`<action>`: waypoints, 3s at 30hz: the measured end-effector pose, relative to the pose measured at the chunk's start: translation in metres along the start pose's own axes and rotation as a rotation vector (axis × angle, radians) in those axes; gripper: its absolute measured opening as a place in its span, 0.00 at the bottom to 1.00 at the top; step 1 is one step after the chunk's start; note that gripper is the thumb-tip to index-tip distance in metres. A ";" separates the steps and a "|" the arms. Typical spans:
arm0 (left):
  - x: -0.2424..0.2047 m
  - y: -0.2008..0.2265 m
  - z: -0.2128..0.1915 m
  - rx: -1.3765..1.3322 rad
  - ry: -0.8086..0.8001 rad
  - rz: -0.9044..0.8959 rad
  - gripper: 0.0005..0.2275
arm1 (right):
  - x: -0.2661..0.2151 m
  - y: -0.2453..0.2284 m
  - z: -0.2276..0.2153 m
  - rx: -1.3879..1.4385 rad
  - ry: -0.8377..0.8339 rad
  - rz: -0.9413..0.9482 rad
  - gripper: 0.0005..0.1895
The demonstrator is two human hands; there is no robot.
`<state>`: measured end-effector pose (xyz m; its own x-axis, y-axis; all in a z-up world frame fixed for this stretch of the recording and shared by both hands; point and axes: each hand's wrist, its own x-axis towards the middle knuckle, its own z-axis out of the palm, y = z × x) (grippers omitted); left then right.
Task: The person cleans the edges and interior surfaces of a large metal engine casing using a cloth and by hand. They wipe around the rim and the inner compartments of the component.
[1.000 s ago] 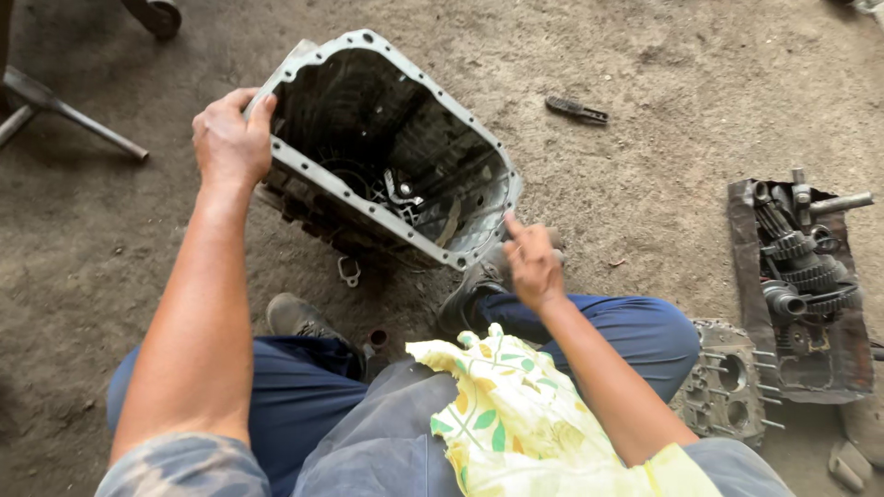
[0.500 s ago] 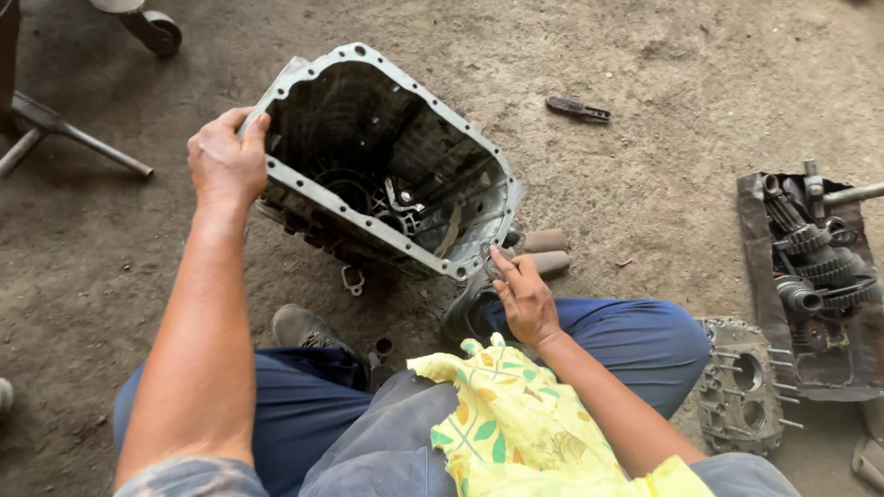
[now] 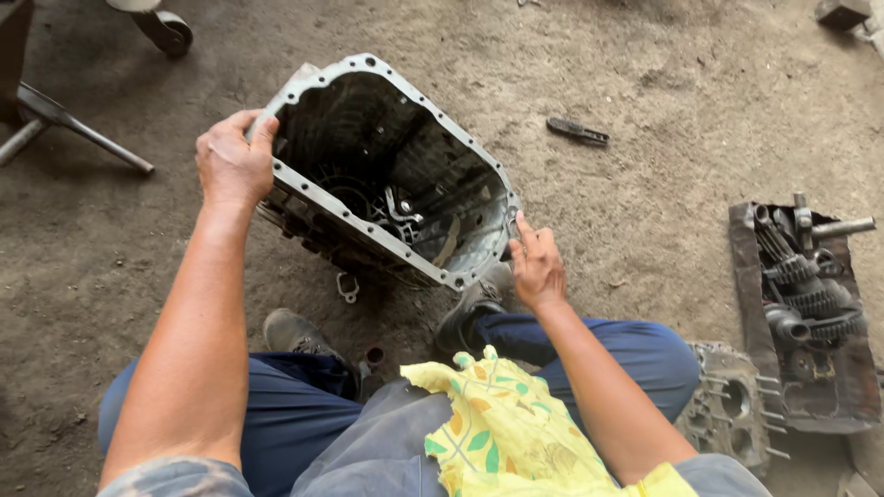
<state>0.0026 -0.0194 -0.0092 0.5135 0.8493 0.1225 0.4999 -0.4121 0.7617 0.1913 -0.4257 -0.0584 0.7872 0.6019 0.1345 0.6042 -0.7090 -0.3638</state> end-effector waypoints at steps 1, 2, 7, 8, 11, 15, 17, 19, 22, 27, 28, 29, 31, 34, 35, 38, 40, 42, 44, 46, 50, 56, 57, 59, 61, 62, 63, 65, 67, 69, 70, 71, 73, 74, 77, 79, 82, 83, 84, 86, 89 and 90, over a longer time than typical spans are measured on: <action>0.001 0.001 0.000 0.011 0.011 0.019 0.13 | 0.011 -0.002 -0.002 -0.013 -0.021 0.022 0.25; 0.000 0.000 0.001 0.020 0.014 0.033 0.13 | 0.019 -0.003 -0.005 -0.030 -0.048 0.048 0.25; 0.000 -0.001 0.001 -0.013 0.029 0.041 0.14 | 0.042 -0.011 -0.018 -0.165 -0.052 -0.050 0.24; 0.000 -0.001 0.000 -0.012 0.031 0.042 0.13 | 0.039 -0.011 -0.021 -0.164 -0.042 -0.080 0.24; 0.000 -0.001 -0.001 -0.010 0.018 0.026 0.13 | 0.021 -0.009 -0.028 -0.267 -0.108 -0.034 0.25; 0.002 0.001 0.000 -0.004 0.001 0.013 0.13 | 0.031 -0.010 -0.018 -0.182 -0.080 0.006 0.24; 0.001 0.004 0.000 -0.006 -0.007 -0.016 0.13 | 0.043 -0.013 -0.009 -0.194 -0.033 -0.026 0.24; 0.000 0.006 -0.003 0.007 0.022 0.026 0.13 | 0.038 -0.014 -0.013 -0.183 -0.048 -0.024 0.25; -0.001 0.007 -0.006 0.002 0.005 0.009 0.13 | 0.024 -0.015 -0.017 -0.203 -0.069 -0.016 0.26; -0.004 0.007 -0.003 -0.040 0.011 0.005 0.13 | 0.039 -0.018 -0.013 -0.226 -0.032 -0.047 0.25; -0.004 0.008 -0.003 -0.041 0.017 -0.002 0.13 | 0.043 -0.021 -0.013 -0.243 -0.022 -0.055 0.24; -0.004 0.009 -0.004 -0.042 0.023 -0.009 0.13 | 0.045 -0.026 -0.014 -0.259 -0.012 -0.062 0.23; -0.001 0.010 -0.006 -0.017 0.013 -0.015 0.13 | 0.033 -0.032 -0.021 -0.289 -0.065 -0.042 0.24; -0.001 0.006 -0.004 -0.033 0.021 0.018 0.12 | 0.024 -0.036 -0.020 -0.328 -0.070 -0.070 0.25; -0.003 0.004 -0.003 -0.043 0.028 0.038 0.12 | 0.023 -0.036 -0.017 -0.335 -0.058 -0.088 0.24; -0.003 0.004 -0.002 -0.019 0.062 0.052 0.12 | 0.035 -0.037 -0.007 -0.356 0.039 -0.151 0.23; -0.001 0.001 -0.003 -0.060 0.015 0.045 0.13 | 0.036 -0.035 -0.010 -0.266 0.033 -0.136 0.24; -0.001 -0.002 -0.005 -0.007 0.029 0.144 0.12 | 0.034 -0.038 -0.018 -0.247 0.029 -0.136 0.23; 0.002 0.000 -0.002 0.013 0.086 0.174 0.13 | 0.022 -0.039 -0.024 -0.271 -0.026 -0.044 0.23; -0.002 -0.001 0.000 -0.054 0.119 0.094 0.14 | 0.012 -0.032 -0.024 -0.252 -0.050 0.004 0.23; -0.003 0.009 -0.005 -0.106 0.028 -0.028 0.13 | 0.022 -0.017 -0.015 -0.175 -0.006 -0.132 0.22; -0.003 0.003 -0.002 -0.093 0.074 0.054 0.12 | 0.019 -0.009 0.002 -0.173 0.022 -0.141 0.24; -0.004 0.000 -0.002 -0.080 0.071 0.083 0.12 | 0.015 -0.005 -0.001 -0.184 0.027 -0.131 0.25; -0.001 0.001 -0.002 -0.052 0.060 0.084 0.12 | 0.001 0.001 -0.008 -0.122 -0.037 0.018 0.25; -0.002 0.000 -0.005 -0.024 0.017 0.020 0.13 | -0.003 0.004 -0.008 -0.061 -0.030 0.031 0.25; -0.002 0.000 -0.004 -0.023 0.023 0.026 0.13 | -0.001 0.008 -0.008 -0.041 0.015 -0.020 0.25; -0.002 0.000 -0.004 -0.023 0.029 0.032 0.13 | 0.002 0.012 -0.007 -0.022 0.061 -0.070 0.25; 0.001 0.001 -0.003 -0.027 0.032 0.045 0.13 | 0.021 0.013 0.003 -0.053 0.040 -0.002 0.24; -0.001 0.001 -0.002 -0.029 0.024 0.039 0.13 | 0.019 0.016 0.003 -0.063 0.040 0.015 0.24; -0.001 0.002 -0.003 -0.025 0.036 0.054 0.13 | 0.017 0.010 0.005 -0.043 0.081 -0.032 0.24; -0.002 0.001 -0.003 -0.023 0.042 0.051 0.12 | 0.009 0.007 0.002 -0.051 0.036 -0.002 0.25; 0.000 0.000 -0.003 -0.028 0.043 0.051 0.12 | -0.003 0.004 -0.001 -0.059 -0.009 0.028 0.25; -0.002 -0.003 -0.001 -0.036 0.033 0.042 0.12 | -0.011 0.000 -0.004 -0.071 -0.040 0.051 0.25; -0.002 -0.003 -0.001 -0.040 0.037 0.054 0.12 | -0.007 0.000 -0.004 -0.070 -0.018 0.048 0.24; -0.002 0.001 0.000 -0.043 0.031 0.054 0.12 | 0.018 0.005 -0.005 -0.051 0.014 0.047 0.23; -0.002 0.004 -0.004 -0.034 0.014 0.012 0.13 | 0.017 -0.001 -0.006 -0.030 -0.021 0.066 0.23; -0.003 0.003 -0.005 -0.016 0.005 0.020 0.13 | -0.012 -0.011 -0.011 -0.045 -0.071 0.042 0.26; -0.002 0.003 -0.004 -0.029 0.010 0.031 0.13 | -0.029 -0.015 -0.010 -0.059 -0.033 -0.027 0.26; -0.003 -0.001 -0.004 -0.033 0.008 0.036 0.13 | -0.042 -0.018 -0.008 -0.065 -0.006 -0.091 0.26; -0.002 -0.002 -0.004 -0.027 0.004 0.022 0.13 | -0.034 -0.015 -0.008 -0.121 -0.082 0.038 0.26; 0.000 0.003 -0.001 -0.009 -0.010 -0.012 0.13 | -0.002 -0.006 -0.015 -0.173 -0.054 0.041 0.24; 0.000 0.003 -0.001 -0.010 -0.005 -0.015 0.13 | 0.015 -0.005 -0.020 -0.191 -0.025 -0.001 0.23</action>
<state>0.0033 -0.0199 -0.0061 0.5093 0.8537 0.1082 0.5002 -0.3960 0.7700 0.2026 -0.4203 -0.0359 0.7847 0.6098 0.1113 0.6193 -0.7637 -0.1821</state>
